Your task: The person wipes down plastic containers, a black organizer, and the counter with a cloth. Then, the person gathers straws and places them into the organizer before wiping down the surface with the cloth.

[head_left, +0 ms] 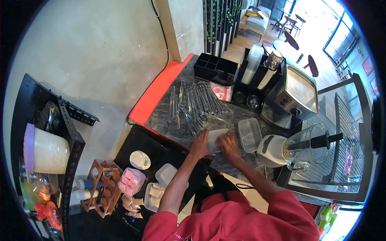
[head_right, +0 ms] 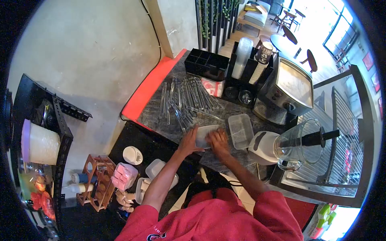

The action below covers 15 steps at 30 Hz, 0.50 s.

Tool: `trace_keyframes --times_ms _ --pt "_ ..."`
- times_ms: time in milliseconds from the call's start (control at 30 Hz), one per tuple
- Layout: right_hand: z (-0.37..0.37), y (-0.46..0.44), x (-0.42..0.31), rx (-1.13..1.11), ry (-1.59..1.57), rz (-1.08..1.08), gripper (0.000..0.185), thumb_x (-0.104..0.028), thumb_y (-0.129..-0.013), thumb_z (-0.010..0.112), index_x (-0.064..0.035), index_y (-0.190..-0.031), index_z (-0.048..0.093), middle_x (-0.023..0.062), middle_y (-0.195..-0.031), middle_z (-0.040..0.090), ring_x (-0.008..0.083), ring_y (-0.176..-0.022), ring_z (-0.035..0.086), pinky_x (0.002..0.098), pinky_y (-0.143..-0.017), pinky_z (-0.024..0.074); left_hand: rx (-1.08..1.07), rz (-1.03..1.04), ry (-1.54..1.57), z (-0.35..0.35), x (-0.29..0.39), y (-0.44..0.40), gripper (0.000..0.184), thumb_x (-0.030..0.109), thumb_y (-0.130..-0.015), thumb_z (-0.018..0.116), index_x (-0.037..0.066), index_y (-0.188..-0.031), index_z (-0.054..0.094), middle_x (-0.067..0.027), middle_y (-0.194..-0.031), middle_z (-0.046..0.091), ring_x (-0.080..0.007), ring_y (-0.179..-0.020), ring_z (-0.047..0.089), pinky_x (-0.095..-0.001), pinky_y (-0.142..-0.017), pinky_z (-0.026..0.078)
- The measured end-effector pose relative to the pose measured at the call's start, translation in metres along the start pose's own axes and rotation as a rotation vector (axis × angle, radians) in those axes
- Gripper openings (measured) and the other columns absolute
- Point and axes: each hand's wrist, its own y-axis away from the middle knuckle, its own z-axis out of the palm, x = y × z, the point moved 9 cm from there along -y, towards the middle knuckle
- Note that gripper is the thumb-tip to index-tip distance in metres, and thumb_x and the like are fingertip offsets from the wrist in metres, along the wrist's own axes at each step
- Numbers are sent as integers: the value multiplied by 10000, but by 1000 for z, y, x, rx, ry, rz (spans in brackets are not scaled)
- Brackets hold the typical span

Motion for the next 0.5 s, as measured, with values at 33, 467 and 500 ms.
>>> trace_keyframes --times_ms 33,467,500 --pt "1 -13 7 118 33 97 345 -198 -729 669 -71 -1046 621 115 -1140 570 357 -1214 461 555 -1071 306 -1 -1 3 5 -3 -2 1240 231 -509 922 22 -1483 183 -233 -1440 382 -410 -1278 428 -446 -1061 375" --pt "6 -30 -46 -450 -99 -147 335 -192 -762 664 -73 -1074 644 114 -1172 571 329 -1225 470 501 -1057 325 49 114 17 -4 6 8 1164 235 -595 885 1 -1485 172 -258 -1431 374 -416 -1285 414 -454 -1061 376" --pt "3 -41 -45 -228 -82 -104 352 -207 -764 671 -69 -1087 637 118 -1182 569 331 -1236 464 497 -1068 319 -64 103 94 -4 6 11 1118 224 -614 868 -24 -1469 193 -259 -1432 375 -406 -1311 392 -438 -1093 349"
